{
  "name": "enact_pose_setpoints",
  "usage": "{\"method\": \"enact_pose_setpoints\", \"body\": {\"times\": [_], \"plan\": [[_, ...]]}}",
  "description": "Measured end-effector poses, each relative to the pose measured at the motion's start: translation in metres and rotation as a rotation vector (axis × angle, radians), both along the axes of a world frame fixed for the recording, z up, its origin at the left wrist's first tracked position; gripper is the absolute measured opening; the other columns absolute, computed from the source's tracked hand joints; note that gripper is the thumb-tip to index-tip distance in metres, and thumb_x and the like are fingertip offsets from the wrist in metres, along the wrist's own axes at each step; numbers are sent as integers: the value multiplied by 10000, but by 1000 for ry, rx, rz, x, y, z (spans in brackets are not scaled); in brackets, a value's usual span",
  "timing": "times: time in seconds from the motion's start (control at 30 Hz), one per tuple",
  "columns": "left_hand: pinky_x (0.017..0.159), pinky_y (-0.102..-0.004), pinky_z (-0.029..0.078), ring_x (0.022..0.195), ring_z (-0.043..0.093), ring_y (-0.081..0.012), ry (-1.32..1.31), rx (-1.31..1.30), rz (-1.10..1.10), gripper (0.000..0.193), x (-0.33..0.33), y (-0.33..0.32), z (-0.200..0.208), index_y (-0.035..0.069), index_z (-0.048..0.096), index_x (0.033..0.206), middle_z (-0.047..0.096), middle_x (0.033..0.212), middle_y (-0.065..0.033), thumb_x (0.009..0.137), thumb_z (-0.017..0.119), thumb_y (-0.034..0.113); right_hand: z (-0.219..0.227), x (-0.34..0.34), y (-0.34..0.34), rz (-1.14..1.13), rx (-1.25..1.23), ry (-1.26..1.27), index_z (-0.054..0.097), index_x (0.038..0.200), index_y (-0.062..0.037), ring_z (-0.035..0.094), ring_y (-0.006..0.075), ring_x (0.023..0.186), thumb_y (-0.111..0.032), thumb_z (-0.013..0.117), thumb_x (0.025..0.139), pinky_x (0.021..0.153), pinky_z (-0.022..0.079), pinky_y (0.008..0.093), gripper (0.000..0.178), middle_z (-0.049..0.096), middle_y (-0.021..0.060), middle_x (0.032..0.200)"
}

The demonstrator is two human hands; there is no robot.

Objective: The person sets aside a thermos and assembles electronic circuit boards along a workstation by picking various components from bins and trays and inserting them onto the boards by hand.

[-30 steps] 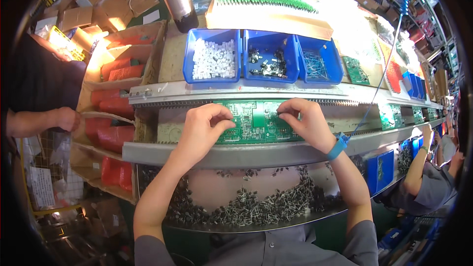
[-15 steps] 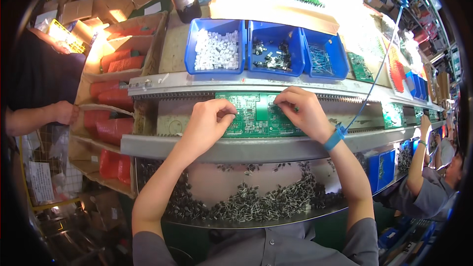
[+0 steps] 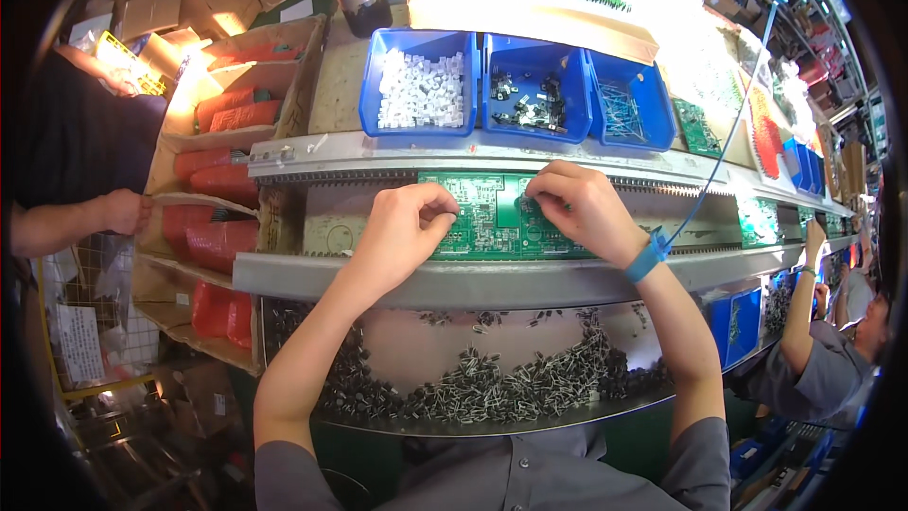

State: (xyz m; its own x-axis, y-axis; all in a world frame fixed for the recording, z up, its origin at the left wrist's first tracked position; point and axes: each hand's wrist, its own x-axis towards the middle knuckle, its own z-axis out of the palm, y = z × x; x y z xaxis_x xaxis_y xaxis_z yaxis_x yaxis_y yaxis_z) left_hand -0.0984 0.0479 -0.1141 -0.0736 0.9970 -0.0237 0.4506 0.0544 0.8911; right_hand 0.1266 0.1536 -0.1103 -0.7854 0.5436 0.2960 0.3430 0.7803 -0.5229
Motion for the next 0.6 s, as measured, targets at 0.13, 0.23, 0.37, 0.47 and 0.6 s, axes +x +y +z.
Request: {"method": "enact_pose_setpoints", "body": {"times": [0.13,0.23,0.37,0.47,0.6], "plan": [[657,-250,506,699,623,-102,3,6,6,87,0,0,-1,-42,637,865,668,757,-78,791,639,4,-4,-3,-3,-34,40,2,652,856,-49,624,278,708,25,627,749,625,506,346,133,624,91,815],[659,-247,501,700,615,-96,-15,-13,5,90,-1,1,-1,-41,635,869,665,760,-66,794,636,9,-10,-4,-10,-78,99,42,654,855,-55,627,275,718,10,640,750,625,509,348,124,627,86,817],[660,-246,500,701,612,-90,-32,-45,-11,96,-2,1,2,-41,635,874,661,765,-58,797,633,17,-14,-4,-13,-117,189,4,655,860,-57,628,276,749,-2,649,752,638,509,352,121,628,85,818],[666,-247,504,710,621,-92,-42,-55,-17,98,-4,1,4,-41,635,874,662,766,-56,798,633,21,-14,-4,-14,-88,174,-10,661,901,-55,624,277,777,8,647,752,661,507,352,162,626,92,825],[679,-250,512,726,637,-103,2,-5,-25,93,-8,0,7,-45,636,873,667,768,-56,805,630,18,-16,3,-20,-123,88,88,654,985,-39,604,286,766,42,634,750,691,505,363,249,635,108,871]]}}
